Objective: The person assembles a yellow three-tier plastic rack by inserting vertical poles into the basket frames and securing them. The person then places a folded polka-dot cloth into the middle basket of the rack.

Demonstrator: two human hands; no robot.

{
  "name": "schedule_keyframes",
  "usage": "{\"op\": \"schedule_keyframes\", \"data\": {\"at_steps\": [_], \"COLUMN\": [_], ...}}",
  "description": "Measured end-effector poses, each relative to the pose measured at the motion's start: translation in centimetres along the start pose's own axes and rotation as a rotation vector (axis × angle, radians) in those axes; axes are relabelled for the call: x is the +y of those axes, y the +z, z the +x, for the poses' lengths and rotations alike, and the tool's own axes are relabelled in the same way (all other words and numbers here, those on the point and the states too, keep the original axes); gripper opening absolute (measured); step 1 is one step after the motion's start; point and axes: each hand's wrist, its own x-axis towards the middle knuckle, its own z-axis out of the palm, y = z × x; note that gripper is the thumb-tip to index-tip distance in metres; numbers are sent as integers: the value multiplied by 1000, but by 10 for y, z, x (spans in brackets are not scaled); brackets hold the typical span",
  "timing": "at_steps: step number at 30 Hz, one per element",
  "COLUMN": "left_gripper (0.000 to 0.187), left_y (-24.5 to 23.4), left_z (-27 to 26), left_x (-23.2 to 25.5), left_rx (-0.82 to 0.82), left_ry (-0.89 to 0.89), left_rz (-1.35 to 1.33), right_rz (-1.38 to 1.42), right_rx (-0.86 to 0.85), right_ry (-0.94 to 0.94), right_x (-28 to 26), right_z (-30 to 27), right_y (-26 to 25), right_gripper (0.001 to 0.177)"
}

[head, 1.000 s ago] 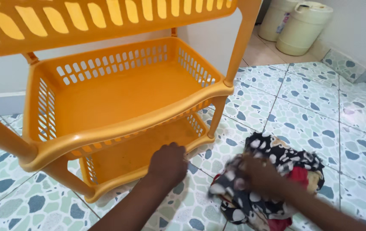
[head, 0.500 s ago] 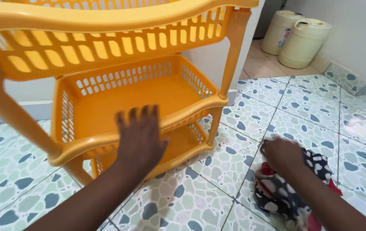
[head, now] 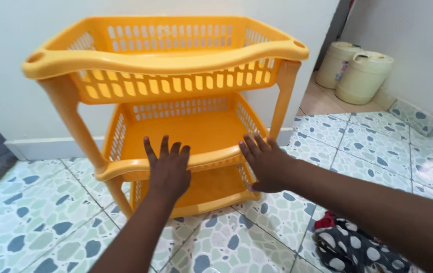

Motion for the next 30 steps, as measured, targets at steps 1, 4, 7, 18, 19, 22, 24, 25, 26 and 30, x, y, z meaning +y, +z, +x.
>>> {"op": "schedule_keyframes", "data": {"at_steps": [1,4,7,18,19,22,24,25,26,30], "left_gripper": [74,84,97,48,59,58,56,62,68,76], "left_y": [3,-3,-45,-263,-264,-243,-222,-212,-204,-189], "left_z": [-1,3,32,66,62,54,55,59,62,68], "left_x": [2,11,-6,-88,-99,-125,-141,-147,-152,-166], "left_rx": [35,181,-317,917,986,572,402,390,370,534], "left_ry": [-6,-155,-246,169,181,-23,-347,-557,-764,-558], "left_rz": [4,110,-325,-255,-21,-175,-515,-699,-883,-1446], "right_rz": [59,69,161,225,188,329,405,376,347,248], "right_rx": [-74,-197,-169,1046,1062,746,745,840,934,1286], "right_ry": [41,158,165,19,-17,24,87,125,168,129], "right_x": [-9,-27,-37,6,2,-10,-20,-25,-30,-41], "right_z": [5,9,3,-26,-15,14,28,33,37,43], "right_y": [-3,-30,-85,-255,-255,-237,-217,-206,-197,-183], "right_gripper": [122,129,70,60,69,75,64,59,60,53]}}
